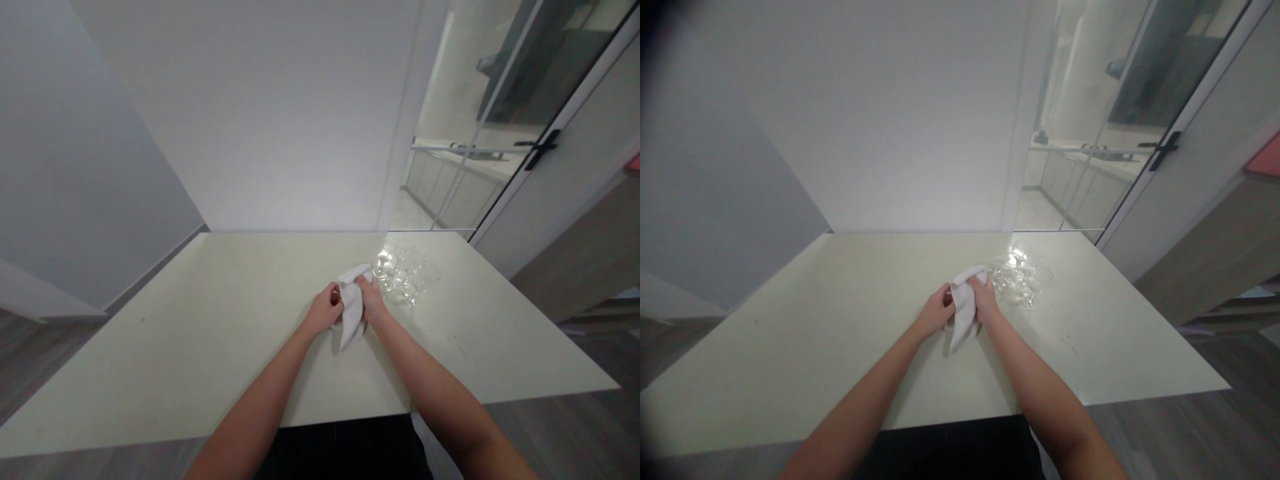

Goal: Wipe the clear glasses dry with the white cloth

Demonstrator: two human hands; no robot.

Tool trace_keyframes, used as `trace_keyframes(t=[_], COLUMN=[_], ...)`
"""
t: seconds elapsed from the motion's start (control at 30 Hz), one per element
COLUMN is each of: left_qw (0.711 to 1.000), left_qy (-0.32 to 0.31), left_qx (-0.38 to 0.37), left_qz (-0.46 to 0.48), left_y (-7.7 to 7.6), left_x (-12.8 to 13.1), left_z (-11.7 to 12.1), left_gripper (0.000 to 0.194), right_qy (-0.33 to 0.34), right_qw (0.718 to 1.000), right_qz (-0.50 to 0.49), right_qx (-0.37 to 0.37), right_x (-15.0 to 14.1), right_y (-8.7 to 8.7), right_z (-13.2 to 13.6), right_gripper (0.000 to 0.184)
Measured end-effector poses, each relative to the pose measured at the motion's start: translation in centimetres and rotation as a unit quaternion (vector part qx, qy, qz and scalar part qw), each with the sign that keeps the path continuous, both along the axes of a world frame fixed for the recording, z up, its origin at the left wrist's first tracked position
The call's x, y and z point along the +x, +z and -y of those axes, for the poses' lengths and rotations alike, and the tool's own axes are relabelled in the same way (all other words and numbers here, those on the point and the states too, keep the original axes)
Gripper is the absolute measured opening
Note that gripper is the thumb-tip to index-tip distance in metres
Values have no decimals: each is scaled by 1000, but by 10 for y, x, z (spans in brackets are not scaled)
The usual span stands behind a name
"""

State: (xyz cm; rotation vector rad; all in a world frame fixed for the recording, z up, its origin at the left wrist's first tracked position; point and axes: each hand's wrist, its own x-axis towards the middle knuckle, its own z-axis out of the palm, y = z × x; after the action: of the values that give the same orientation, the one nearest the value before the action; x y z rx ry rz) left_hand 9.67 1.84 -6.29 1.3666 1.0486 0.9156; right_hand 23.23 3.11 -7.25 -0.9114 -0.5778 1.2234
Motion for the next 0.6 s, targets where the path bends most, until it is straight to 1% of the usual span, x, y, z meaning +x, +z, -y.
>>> trace_keyframes(t=[0.03,0.13,0.2,0.23,0.27,0.33,0.4,0.43,0.47,0.5,0.53,0.6], left_qw=[1000,990,984,987,992,999,997,995,994,996,998,994], left_qy=[-9,-70,-95,-89,-73,-36,-12,-10,-16,-27,-46,-94], left_qx=[-13,-95,-120,-110,-85,-6,73,96,98,80,45,-40], left_qz=[11,73,87,78,59,12,-27,-37,-38,-30,-12,36], left_y=[-1,-3,-3,-3,-3,-3,-5,-6,-7,-8,-8,-8], left_x=[1,1,-1,-2,-3,-3,-1,0,2,3,4,4], left_z=[0,1,0,-1,-2,-3,-4,-3,-3,-2,-1,1], left_gripper=[29,33,37,38,37,32,27,26,26,27,27,29], right_qy=[15,93,118,112,95,39,-13,-29,-37,-34,-19,38], right_qw=[1000,995,993,993,995,998,998,997,997,997,998,999], right_qz=[-5,-12,-2,9,22,47,66,70,70,63,52,21], right_qx=[-5,-17,-20,-20,-17,-13,-9,-8,-8,-9,-10,-17], right_x=[1,8,10,10,9,5,1,0,0,1,2,6], right_y=[-1,-2,-2,-2,-2,-3,-4,-4,-5,-5,-5,-5], right_z=[0,-1,-1,-1,-2,-2,-2,-2,-2,-1,-1,-1], right_gripper=[37,41,41,41,40,38,36,35,34,34,35,38])
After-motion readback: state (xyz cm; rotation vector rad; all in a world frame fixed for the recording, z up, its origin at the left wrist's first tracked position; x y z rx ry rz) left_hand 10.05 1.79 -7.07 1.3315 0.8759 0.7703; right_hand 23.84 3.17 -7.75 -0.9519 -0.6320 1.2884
